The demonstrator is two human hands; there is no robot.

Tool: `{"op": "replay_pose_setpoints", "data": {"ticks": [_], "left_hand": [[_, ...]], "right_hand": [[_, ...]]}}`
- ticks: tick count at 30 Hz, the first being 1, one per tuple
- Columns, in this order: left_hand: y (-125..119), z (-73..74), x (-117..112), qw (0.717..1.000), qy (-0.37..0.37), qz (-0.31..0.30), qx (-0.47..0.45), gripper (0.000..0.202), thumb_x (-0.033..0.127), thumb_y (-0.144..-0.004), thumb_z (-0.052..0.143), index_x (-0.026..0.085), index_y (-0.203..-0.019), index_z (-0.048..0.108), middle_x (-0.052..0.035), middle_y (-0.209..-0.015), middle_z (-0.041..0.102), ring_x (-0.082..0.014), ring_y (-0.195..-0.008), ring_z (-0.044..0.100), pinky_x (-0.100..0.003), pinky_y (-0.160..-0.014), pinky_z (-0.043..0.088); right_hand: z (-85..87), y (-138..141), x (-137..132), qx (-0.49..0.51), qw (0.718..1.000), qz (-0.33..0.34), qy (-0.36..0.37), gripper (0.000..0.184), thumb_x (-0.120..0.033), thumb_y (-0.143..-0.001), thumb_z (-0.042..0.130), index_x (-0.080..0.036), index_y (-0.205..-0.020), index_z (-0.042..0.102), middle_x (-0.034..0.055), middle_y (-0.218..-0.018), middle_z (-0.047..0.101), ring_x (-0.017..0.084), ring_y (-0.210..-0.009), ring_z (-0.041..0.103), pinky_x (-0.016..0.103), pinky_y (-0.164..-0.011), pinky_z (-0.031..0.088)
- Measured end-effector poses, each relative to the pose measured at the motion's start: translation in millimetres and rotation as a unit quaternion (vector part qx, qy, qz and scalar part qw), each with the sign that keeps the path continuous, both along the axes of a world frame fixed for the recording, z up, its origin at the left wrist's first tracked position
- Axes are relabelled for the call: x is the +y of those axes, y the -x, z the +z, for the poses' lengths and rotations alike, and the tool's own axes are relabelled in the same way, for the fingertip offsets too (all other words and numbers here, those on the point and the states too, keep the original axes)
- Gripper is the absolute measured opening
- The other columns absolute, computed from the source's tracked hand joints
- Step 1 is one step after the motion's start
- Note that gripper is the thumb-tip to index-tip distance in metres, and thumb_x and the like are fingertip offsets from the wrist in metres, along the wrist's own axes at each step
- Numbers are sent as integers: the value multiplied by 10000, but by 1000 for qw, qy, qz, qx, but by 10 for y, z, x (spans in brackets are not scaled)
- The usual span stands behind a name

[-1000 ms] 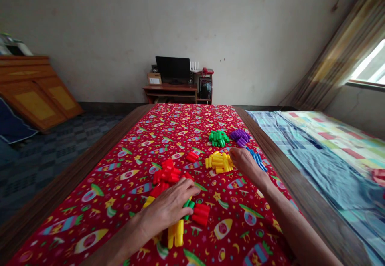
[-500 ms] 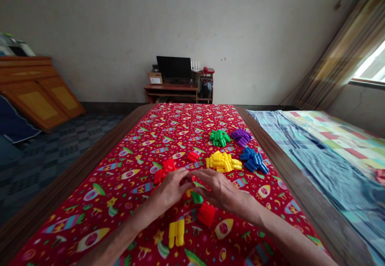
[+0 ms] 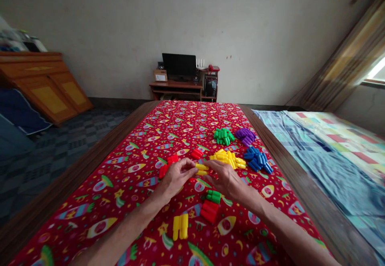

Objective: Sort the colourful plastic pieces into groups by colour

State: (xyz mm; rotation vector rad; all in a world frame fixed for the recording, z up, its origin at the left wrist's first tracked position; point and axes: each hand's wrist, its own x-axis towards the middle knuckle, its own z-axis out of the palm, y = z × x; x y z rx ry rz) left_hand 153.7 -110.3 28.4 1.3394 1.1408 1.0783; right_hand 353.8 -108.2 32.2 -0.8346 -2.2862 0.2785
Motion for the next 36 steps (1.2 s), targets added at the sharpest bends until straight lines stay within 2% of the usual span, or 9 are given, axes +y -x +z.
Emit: {"op": "replay_pose_setpoints", "data": {"ticks": [5, 9, 14, 17, 20, 26, 30, 33, 36], "left_hand": [[4, -96, 25, 999, -36, -15, 27, 327, 476, -773, 667, 178, -882, 590, -12, -803, 665, -175, -727, 661, -280, -694, 542], [21, -1, -39, 983, -108, -50, 137, 248, 399, -880, 539, 198, -1010, 603, -44, -952, 693, -186, -842, 674, -269, -750, 536], [138, 223, -341, 883, -147, -228, 383, 291, 312, -850, 591, 271, -1132, 648, -32, -1130, 690, -218, -1023, 658, -315, -919, 496], [240, 260, -548, 836, -169, -239, 464, 431, 330, -793, 675, 300, -1219, 621, -45, -1281, 636, -259, -1203, 569, -365, -1042, 418], [302, 227, -659, 822, -144, -240, 496, 478, 340, -752, 707, 301, -1222, 629, -57, -1324, 614, -283, -1242, 539, -371, -1046, 417], [207, 274, -628, 828, -84, -265, 487, 320, 312, -744, 660, 305, -1063, 683, -9, -1032, 714, -242, -1001, 649, -288, -867, 475], [148, 313, -432, 840, -35, -303, 449, 183, 239, -706, 662, 241, -886, 693, 3, -882, 691, -210, -851, 643, -244, -719, 452], [169, 217, -237, 886, -18, -284, 366, 124, 229, -724, 634, 209, -839, 676, 16, -757, 660, -171, -720, 614, -225, -634, 432], [178, 70, -87, 949, -16, -205, 240, 174, 324, -758, 632, 180, -854, 628, 6, -738, 635, -157, -687, 591, -233, -618, 446]], "right_hand": [[161, -62, 45, -69, 993, -29, -92, 202, -262, -938, 520, -161, -1093, 601, 134, -998, 672, 213, -868, 647, 319, -712, 532], [201, -413, 230, -44, 982, -135, -125, 262, -331, -952, 504, -169, -1137, 594, 142, -1021, 668, 226, -923, 642, 342, -778, 531], [-50, -853, 436, -109, 954, -223, -168, 265, -374, -970, 459, -172, -982, 631, 131, -914, 683, 225, -925, 633, 354, -829, 506], [-153, -891, 468, -163, 948, -233, -140, 311, -375, -978, 439, -174, -821, 617, 100, -786, 669, 195, -807, 628, 310, -774, 488], [-107, -833, 453, -169, 948, -240, -122, 346, -390, -978, 431, -168, -793, 622, 102, -768, 668, 198, -790, 623, 300, -761, 467], [202, -738, 389, -131, 960, -239, -67, 357, -317, -975, 407, -157, -776, 657, 106, -720, 674, 197, -754, 631, 278, -709, 450], [396, -546, 209, -74, 986, -152, -17, 308, -275, -971, 426, -153, -842, 678, 83, -737, 683, 167, -723, 641, 251, -690, 453], [412, -283, -15, -47, 997, -54, 19, 236, -245, -961, 462, -166, -932, 682, 78, -825, 706, 152, -727, 652, 245, -697, 469], [288, -7, -201, -59, 996, 49, 49, 250, -267, -932, 532, -173, -1148, 615, 119, -1074, 685, 181, -898, 658, 272, -764, 504]]}}
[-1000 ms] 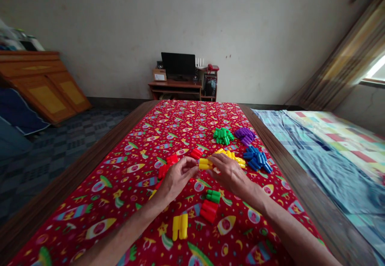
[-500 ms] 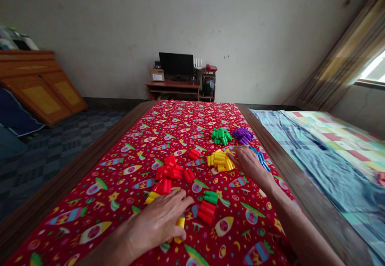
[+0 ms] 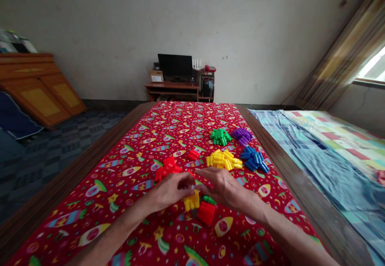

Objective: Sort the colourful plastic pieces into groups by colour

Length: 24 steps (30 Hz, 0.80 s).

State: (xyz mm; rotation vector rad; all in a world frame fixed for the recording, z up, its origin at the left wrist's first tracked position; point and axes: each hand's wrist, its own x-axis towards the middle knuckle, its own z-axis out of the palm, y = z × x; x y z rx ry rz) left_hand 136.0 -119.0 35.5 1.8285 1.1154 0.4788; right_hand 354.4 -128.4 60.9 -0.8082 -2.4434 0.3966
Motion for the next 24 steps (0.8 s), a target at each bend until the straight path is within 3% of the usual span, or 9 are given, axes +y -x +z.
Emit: {"op": "replay_pose_setpoints", "data": {"ticks": [2, 5, 8, 11, 14, 17, 21, 24], "left_hand": [[-21, -80, 53, 993, 11, 67, -96, 263, 384, -731, 669, 181, -868, 573, -1, -775, 627, -160, -714, 598, -247, -639, 468], [-73, -130, 71, 973, 28, 138, -184, 366, 418, -662, 736, 197, -849, 511, 10, -774, 603, -155, -708, 600, -257, -644, 481], [-124, -94, 37, 965, 23, 168, -201, 392, 469, -652, 745, 195, -819, 520, 20, -739, 587, -153, -694, 588, -263, -648, 484], [-177, -25, -30, 961, -2, 198, -192, 382, 518, -688, 712, 193, -789, 540, 25, -706, 578, -159, -687, 586, -268, -648, 489], [-224, 12, -94, 962, -28, 196, -186, 340, 514, -755, 660, 195, -834, 576, 5, -766, 627, -178, -741, 624, -280, -688, 516], [-219, 18, -100, 970, -76, 166, -160, 256, 442, -840, 577, 195, -898, 613, -24, -869, 677, -199, -846, 654, -298, -772, 532], [-102, 37, 15, 959, -231, 140, -88, 191, 300, -887, 467, 191, -878, 624, -58, -947, 682, -199, -916, 652, -302, -839, 520], [21, 61, 131, 937, -323, 127, -40, 217, 256, -897, 421, 196, -857, 625, -74, -985, 675, -208, -992, 635, -326, -916, 494]], "right_hand": [[-104, 130, -60, -12, 999, 40, 2, 414, -266, -907, 568, -146, -1298, 507, 171, -1235, 607, 227, -1076, 607, 325, -846, 515], [-184, 189, -61, -19, 999, 43, -14, 527, -219, -894, 569, -113, -1384, 409, 208, -1289, 556, 263, -1179, 547, 387, -919, 508], [-163, 135, -18, 7, 999, 40, -3, 557, -199, -884, 572, -163, -1412, 396, 168, -1237, 602, 241, -1091, 602, 359, -865, 527], [-129, 90, 16, 72, 997, -23, 33, 455, -196, -899, 535, -192, -1351, 480, 96, -1027, 697, 169, -799, 663, 268, -685, 525], [-93, 49, 61, 103, 991, -76, 35, 275, -211, -904, 530, -193, -1164, 618, 32, -833, 707, 123, -633, 621, 215, -582, 468], [-20, -110, 202, 106, 987, -109, -46, 205, -206, -902, 531, -182, -1066, 651, 50, -876, 706, 136, -713, 631, 229, -643, 468], [3, -512, 566, 31, 952, -256, -165, 199, -162, -894, 489, -161, -993, 661, 107, -936, 690, 195, -836, 621, 300, -756, 469], [-108, -749, 802, -48, 927, -335, -160, 209, -117, -869, 464, -151, -910, 666, 114, -887, 675, 207, -806, 602, 311, -735, 456]]}}
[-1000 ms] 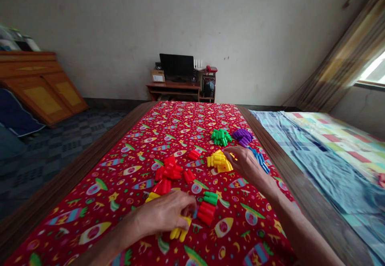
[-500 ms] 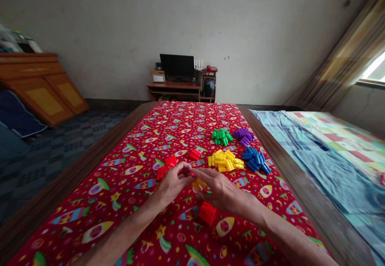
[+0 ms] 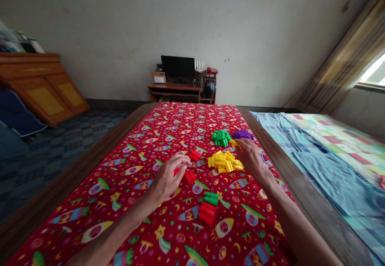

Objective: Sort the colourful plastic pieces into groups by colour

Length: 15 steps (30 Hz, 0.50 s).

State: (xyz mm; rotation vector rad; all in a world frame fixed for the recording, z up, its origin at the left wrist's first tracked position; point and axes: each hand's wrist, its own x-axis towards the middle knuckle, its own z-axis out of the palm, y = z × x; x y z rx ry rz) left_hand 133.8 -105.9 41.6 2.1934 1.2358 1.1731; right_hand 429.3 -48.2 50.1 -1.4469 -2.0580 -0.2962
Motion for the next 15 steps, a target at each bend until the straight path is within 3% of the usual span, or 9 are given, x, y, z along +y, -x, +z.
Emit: {"op": "replay_pose_setpoints", "data": {"ticks": [3, 7, 11, 15], "left_hand": [[117, 3, 93, 999, -11, 24, 39, 229, 265, -903, 409, 204, -872, 628, -74, -1009, 668, -209, -1005, 632, -332, -929, 495], [272, -55, 217, 995, -22, 51, 79, 240, 266, -890, 411, 201, -894, 642, -80, -1037, 660, -208, -1010, 626, -341, -963, 487], [421, -194, 338, 989, -23, 71, 127, 280, 292, -892, 412, 202, -973, 664, -89, -1096, 653, -221, -1068, 605, -382, -1001, 468], [506, -376, 362, 986, 27, 67, 151, 397, 388, -918, 404, 183, -1188, 610, -112, -1260, 609, -234, -1207, 547, -412, -1070, 414]], "right_hand": [[-128, -82, 84, -42, 998, -9, 52, 240, -84, -845, 420, -160, -804, 644, 111, -832, 660, 201, -737, 574, 306, -681, 441], [-185, -66, 54, -35, 998, 25, 50, 232, -88, -810, 403, -175, -729, 602, 112, -784, 651, 192, -682, 545, 301, -633, 417], [-173, -56, 41, -17, 994, 71, 83, 229, -73, -748, 396, -191, -595, 518, 24, -552, 524, 133, -514, 423, 271, -510, 291], [-134, -37, 43, -6, 995, 44, 91, 200, -84, -727, 408, -183, -578, 498, -13, -505, 451, 99, -460, 333, 268, -480, 193]]}}
